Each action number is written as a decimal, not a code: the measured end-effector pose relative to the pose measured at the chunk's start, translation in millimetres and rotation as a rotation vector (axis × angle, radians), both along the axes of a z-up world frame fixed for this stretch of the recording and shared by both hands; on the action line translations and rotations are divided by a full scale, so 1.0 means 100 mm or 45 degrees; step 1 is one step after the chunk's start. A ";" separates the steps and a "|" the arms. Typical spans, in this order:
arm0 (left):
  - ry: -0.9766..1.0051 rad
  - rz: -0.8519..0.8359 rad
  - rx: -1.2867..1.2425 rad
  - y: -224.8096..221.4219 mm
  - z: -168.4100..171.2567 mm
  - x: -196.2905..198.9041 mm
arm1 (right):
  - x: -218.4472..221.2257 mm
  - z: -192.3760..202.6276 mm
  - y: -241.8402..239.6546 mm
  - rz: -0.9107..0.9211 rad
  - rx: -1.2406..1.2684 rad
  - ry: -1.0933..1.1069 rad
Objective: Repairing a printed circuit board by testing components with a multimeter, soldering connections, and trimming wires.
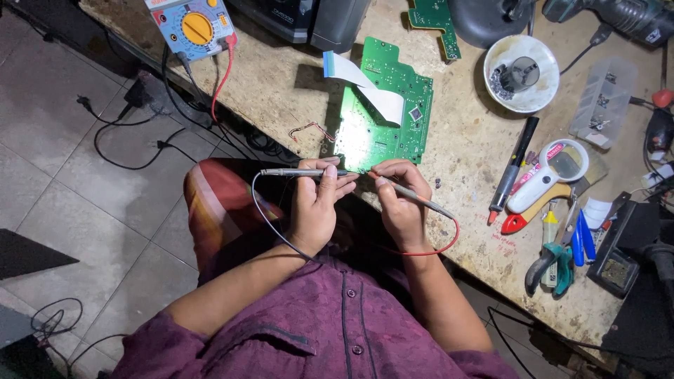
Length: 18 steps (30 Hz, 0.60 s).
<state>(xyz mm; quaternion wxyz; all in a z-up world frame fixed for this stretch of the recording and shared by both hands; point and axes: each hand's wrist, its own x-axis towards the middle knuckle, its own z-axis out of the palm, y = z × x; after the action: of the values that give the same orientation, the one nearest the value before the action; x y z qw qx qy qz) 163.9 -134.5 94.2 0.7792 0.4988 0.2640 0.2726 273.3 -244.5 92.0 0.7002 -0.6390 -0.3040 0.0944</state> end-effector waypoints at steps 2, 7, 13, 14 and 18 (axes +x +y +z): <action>0.002 0.001 0.014 0.01 0.01 0.00 | 0.00 0.00 0.01 0.000 -0.010 0.002; 0.021 0.018 0.076 0.00 -0.05 0.01 | -0.01 0.02 0.02 0.005 -0.029 -0.033; 0.020 0.036 0.110 0.01 -0.03 0.01 | -0.01 0.01 0.03 0.005 -0.021 -0.034; 0.019 0.036 0.110 0.02 -0.03 0.01 | -0.01 0.02 0.03 0.005 -0.021 -0.036; 0.019 0.039 0.130 0.03 -0.04 0.01 | -0.02 0.04 0.03 -0.003 -0.049 -0.058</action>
<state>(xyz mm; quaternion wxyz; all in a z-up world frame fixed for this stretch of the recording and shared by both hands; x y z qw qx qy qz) 164.6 -131.6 90.4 0.7464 0.5360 0.2631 0.2940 271.5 -241.3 96.0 0.6808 -0.6546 -0.3174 0.0848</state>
